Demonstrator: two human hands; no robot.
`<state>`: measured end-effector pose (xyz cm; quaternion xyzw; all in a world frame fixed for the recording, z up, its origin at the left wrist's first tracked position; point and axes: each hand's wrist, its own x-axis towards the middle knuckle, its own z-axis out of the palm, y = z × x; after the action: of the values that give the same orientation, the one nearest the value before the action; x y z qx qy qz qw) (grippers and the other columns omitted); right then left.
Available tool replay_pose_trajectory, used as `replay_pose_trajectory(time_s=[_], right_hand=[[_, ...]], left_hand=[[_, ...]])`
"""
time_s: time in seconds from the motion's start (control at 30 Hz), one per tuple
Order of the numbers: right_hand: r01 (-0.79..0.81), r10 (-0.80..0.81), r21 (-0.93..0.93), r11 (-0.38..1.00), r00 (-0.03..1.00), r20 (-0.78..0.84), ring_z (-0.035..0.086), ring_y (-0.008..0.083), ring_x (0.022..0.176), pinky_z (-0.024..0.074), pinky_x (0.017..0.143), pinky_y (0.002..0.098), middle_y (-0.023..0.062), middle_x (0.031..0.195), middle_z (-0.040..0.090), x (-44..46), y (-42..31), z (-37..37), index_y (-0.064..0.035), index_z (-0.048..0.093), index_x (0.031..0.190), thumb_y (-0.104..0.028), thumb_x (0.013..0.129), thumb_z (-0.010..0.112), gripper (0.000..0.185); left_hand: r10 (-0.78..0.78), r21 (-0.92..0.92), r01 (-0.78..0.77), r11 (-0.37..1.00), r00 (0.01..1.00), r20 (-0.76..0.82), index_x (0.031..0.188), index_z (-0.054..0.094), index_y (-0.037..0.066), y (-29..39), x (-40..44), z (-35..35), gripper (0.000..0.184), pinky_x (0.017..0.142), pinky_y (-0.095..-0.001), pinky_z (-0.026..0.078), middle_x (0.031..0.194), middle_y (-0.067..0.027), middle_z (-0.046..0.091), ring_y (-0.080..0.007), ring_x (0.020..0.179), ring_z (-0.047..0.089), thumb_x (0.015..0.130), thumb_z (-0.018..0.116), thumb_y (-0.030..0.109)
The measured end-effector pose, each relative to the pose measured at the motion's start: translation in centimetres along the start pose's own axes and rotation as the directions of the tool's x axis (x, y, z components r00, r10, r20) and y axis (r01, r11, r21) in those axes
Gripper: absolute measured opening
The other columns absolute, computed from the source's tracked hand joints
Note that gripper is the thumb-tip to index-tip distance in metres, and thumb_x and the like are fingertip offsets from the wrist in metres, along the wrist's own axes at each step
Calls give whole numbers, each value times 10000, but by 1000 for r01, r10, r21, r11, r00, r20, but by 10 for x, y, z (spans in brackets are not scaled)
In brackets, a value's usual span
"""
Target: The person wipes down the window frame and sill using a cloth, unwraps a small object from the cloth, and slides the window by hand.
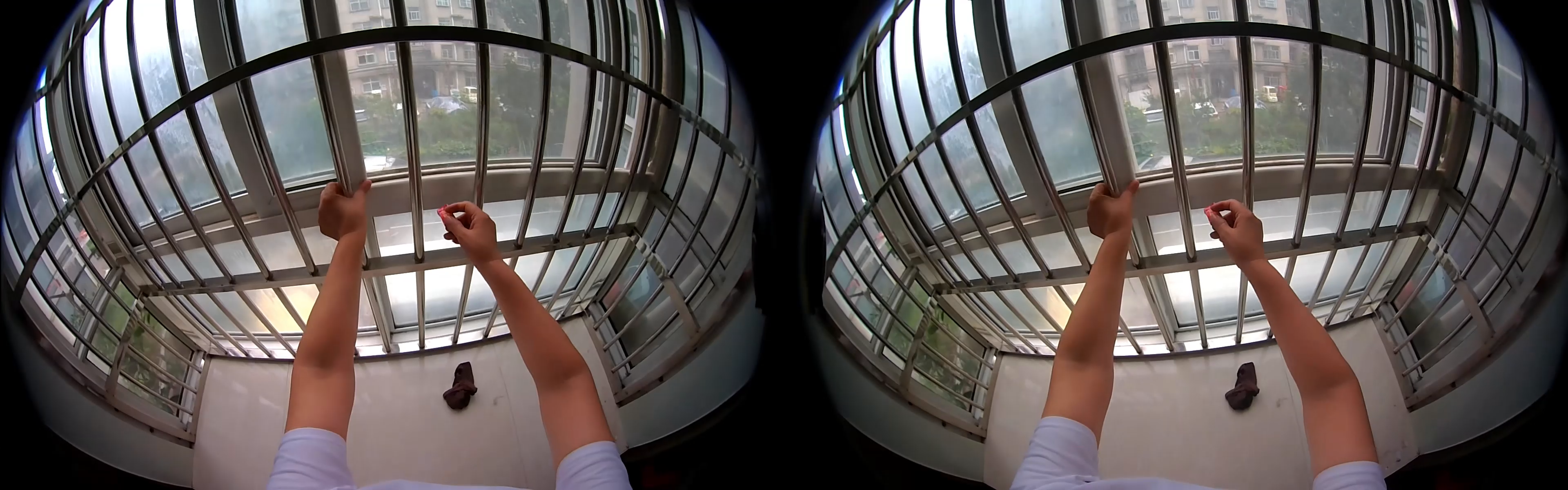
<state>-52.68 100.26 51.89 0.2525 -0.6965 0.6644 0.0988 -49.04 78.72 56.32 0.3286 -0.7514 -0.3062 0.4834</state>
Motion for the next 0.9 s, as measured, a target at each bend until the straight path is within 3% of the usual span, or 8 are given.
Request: replay_pose_trajectory(time_s=[0.13, 0.37, 0.47, 0.53, 0.63, 0.77, 0.83, 0.9], right_hand=[[-21, 19, 38, 999, 999, 43, 643, 103, 637, 519, 554, 227, 46, 720, 653, 23, 18, 17, -27, 642, 952, -225, 866, 658, 216], [-4, -8, 166, 986, 997, 74, 645, 100, 653, 522, 568, 228, 53, 793, 671, 42, 23, 18, -5, 628, 985, -171, 881, 638, 196], [-42, 7, 260, 965, 991, 133, 649, 106, 661, 527, 568, 224, 53, 810, 666, 43, 26, 20, -3, 607, 1032, -152, 886, 634, 210], [-98, 38, 317, 943, 981, 190, 648, 111, 649, 530, 562, 223, 51, 787, 651, 44, 28, 23, -2, 601, 1041, -160, 881, 643, 229], [-149, 82, 333, 931, 975, 207, 639, 104, 629, 530, 559, 216, 46, 779, 639, 44, 25, 20, 1, 599, 1034, -130, 879, 626, 205], [-160, 116, 244, 956, 976, 186, 628, 97, 627, 528, 559, 212, 49, 802, 642, 42, 29, 20, 0, 599, 1031, -89, 880, 595, 175], [-122, 78, 358, 926, 988, 134, 628, 105, 634, 537, 577, 222, 59, 832, 649, 46, 41, 25, -1, 601, 1032, -69, 876, 594, 170], [-127, 121, 427, 895, 992, 43, 640, 121, 613, 544, 530, 242, 76, 830, 668, 45, 37, 28, 11, 597, 1024, -74, 853, 627, 194]], left_hand=[[83, -25, -87, 996, 988, -127, 725, 625, 99, -2, 2, 5, 408, 588, -415, 475, 764, -35, 650, -290, 706, 634, 610, 817, 441], [83, -74, -97, 993, 982, -172, 676, 636, 96, -7, 6, 18, 394, 579, -403, 474, 752, -34, 650, -277, 692, 631, 594, 830, 428], [82, -198, -137, 971, 961, -264, 659, 640, 78, -15, 9, 33, 388, 565, -363, 467, 671, -34, 634, -235, 609, 606, 588, 851, 396], [-57, -585, -39, 810, 988, -145, 647, 638, 60, -21, 12, 43, 379, 552, -322, 448, 584, -19, 595, -166, 539, 539, 587, 866, 356], [-78, -669, -29, 742, 989, -129, 648, 636, 53, -23, 13, 45, 371, 546, -300, 431, 556, -6, 574, -124, 530, 490, 587, 874, 331], [-49, -693, -103, 713, 979, -196, 651, 631, 52, -29, 16, 49, 388, 545, -304, 429, 560, -5, 571, -125, 530, 495, 590, 872, 351], [14, -529, -134, 838, 975, -224, 665, 632, 45, -27, 13, 46, 396, 545, -304, 430, 574, -13, 582, -132, 526, 508, 604, 865, 359], [65, -611, -137, 780, 988, -139, 680, 634, 39, -32, 19, 51, 391, 546, -305, 433, 606, -3, 598, -121, 546, 520, 648, 843, 368]])
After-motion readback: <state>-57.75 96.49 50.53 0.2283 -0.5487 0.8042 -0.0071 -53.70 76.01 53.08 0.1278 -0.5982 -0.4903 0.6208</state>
